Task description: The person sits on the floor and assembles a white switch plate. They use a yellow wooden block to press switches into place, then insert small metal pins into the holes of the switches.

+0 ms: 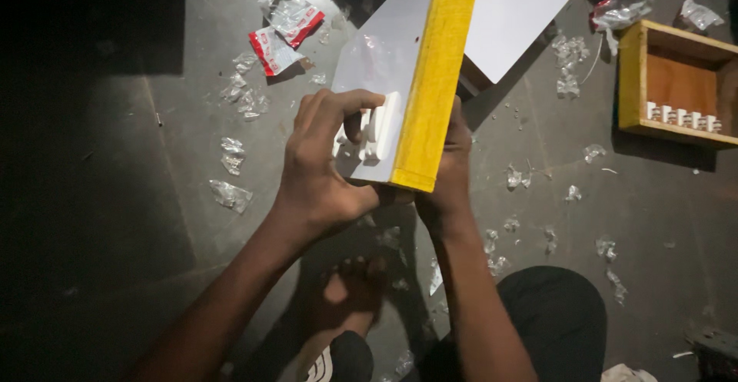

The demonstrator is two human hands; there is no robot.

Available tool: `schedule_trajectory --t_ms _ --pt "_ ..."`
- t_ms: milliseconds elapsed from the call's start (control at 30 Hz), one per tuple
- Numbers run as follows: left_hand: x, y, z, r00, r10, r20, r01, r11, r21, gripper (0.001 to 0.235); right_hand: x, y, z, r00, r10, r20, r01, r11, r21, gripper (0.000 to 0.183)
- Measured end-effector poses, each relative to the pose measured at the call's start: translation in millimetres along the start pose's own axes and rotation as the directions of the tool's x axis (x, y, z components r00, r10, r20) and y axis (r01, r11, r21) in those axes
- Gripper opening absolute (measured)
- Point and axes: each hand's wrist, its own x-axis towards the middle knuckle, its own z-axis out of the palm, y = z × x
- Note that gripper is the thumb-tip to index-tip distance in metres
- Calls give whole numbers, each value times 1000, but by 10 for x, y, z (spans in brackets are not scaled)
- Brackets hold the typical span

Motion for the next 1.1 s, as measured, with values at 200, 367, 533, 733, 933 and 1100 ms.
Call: schedule_trajectory --t_ms 200,367,533,733,933,1100 --pt "14 15 -21 999 32 -33 -32 999 21 68 77 -182 38 802 -512 308 560 461 -689 29" --pt "-18 -21 -102 1000 -16 -12 17 999 34 69 273 -27 -577 972 -197 -131 89 819 -567 20" --pt "-27 15 -96 1000 12 -11 -12 1000 10 74 520 385 -1729 971 -130 -199 -128 415 -901 18" --pt "-56 19 -148 993 -69 97 67 997 30 98 481 929 -2299 990 -139 -32 11 297 -955 21" --pt "16 87 -191 979 -135 154 122 989 87 106 640 964 -2366 949 96 -301 -316 295 -902 28" --pt "43 90 -196 968 -169 188 147 981 126 102 646 964 -2244 985 13 -171 -170 199 -965 24"
